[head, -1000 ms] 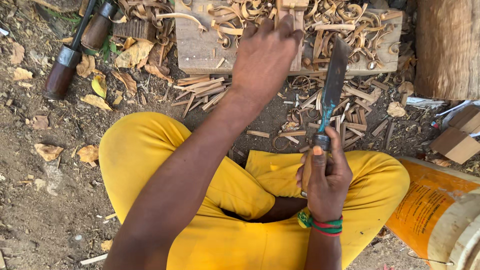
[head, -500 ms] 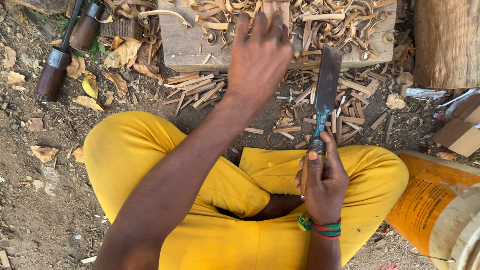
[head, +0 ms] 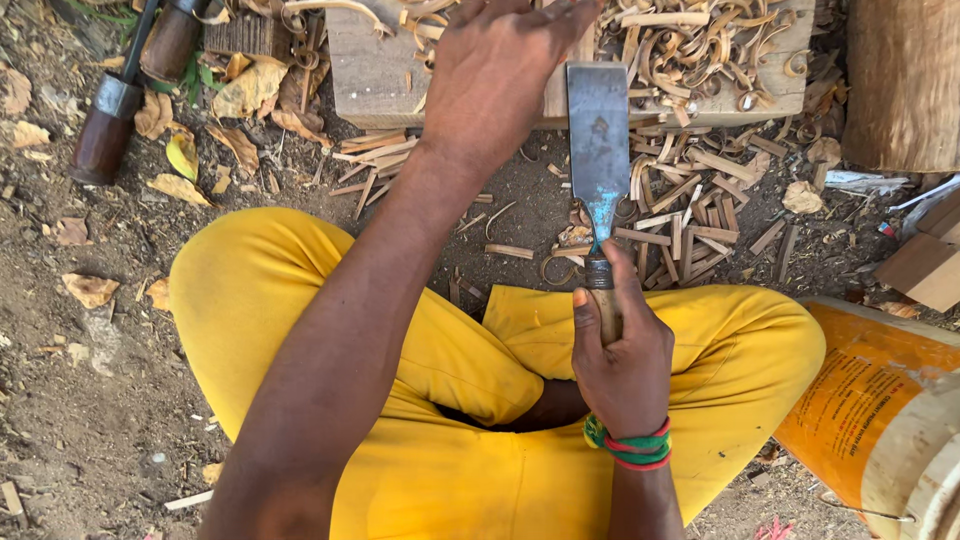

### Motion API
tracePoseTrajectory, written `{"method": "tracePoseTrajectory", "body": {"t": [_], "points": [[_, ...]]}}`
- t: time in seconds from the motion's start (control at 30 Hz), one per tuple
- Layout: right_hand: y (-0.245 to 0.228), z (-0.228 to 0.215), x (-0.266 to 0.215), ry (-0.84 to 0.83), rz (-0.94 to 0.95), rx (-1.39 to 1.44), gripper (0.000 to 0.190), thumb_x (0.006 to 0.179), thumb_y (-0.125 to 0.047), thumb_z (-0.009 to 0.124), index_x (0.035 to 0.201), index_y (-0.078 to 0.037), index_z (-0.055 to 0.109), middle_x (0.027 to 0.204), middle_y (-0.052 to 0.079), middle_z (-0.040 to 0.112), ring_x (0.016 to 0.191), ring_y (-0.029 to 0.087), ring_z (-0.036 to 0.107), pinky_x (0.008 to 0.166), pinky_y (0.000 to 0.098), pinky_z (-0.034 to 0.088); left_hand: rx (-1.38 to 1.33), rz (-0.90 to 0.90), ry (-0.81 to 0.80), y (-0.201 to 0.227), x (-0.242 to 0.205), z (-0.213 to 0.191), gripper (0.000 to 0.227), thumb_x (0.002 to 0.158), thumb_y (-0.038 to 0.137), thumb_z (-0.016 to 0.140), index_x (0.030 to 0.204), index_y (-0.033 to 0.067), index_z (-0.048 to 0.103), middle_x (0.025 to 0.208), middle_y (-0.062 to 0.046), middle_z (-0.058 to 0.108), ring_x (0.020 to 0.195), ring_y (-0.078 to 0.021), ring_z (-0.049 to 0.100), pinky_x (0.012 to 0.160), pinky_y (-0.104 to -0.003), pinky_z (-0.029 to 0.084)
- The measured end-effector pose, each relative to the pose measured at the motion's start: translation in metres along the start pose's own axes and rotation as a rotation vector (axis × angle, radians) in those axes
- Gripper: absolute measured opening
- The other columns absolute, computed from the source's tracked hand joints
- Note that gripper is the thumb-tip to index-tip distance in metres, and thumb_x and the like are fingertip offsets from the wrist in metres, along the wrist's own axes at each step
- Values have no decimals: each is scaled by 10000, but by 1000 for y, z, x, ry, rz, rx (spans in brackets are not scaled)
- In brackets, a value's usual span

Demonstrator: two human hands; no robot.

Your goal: The person uses a chisel to carve and shape a small wooden block held in a wooden jig. They repeatedly strike or push the tool against the wood to remove shavings and clear the debris by hand.

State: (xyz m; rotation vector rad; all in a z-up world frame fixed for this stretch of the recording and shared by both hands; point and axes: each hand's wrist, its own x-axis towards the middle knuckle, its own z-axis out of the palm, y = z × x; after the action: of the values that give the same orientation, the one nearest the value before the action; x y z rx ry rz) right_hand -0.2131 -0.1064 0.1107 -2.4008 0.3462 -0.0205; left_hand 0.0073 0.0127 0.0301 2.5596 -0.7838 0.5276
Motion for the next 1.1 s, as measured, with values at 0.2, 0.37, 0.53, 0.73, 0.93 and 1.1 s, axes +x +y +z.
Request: {"method": "tracePoseTrajectory", "body": {"t": [0.2,0.37,0.53,0.73,0.93,1.1], "points": [[-7,-2,5,-42,79,-39,455,998,-138,660,1430,-21,577,705,152,568,524,197,463,543,340,460,111,-33,-28,1,-3,10,701,820,-70,710,1410,289,591,983,-86,766,805,-223,754,694,-404,624],[-9,1,0,-11,69,-53,444,993,-143,683,1414,-30,600,639,120,538,505,166,453,512,332,420,142,-43,-75,-1,-6,7,585,820,-7,736,1335,242,613,951,-90,767,814,-237,771,647,-389,644],[-13,6,-4,-2,55,-23,417,1004,-151,680,1395,-29,607,673,68,584,528,107,482,514,294,437,14,-98,-112,5,-2,10,443,828,32,761,1254,122,686,824,-141,760,671,-231,753,588,-379,630],[-17,5,-1,-15,58,-40,411,1006,-161,690,1394,-44,623,657,58,564,533,93,463,503,294,425,54,-85,-3,9,-4,10,448,747,-31,761,1167,118,723,820,-110,758,732,-208,756,705,-379,635],[-19,3,1,-10,21,-42,400,1014,-171,691,1390,-49,627,647,34,534,535,80,450,495,289,408,50,-96,28,11,-4,14,466,746,-28,760,1184,127,722,823,-121,752,702,-202,748,673,-374,629],[-25,0,5,-46,57,-87,405,1006,-147,675,1396,-52,620,571,54,431,493,101,388,463,306,362,20,-109,-21,10,-6,17,415,786,-15,754,1171,135,717,831,-113,750,731,-205,752,693,-380,634]]}}
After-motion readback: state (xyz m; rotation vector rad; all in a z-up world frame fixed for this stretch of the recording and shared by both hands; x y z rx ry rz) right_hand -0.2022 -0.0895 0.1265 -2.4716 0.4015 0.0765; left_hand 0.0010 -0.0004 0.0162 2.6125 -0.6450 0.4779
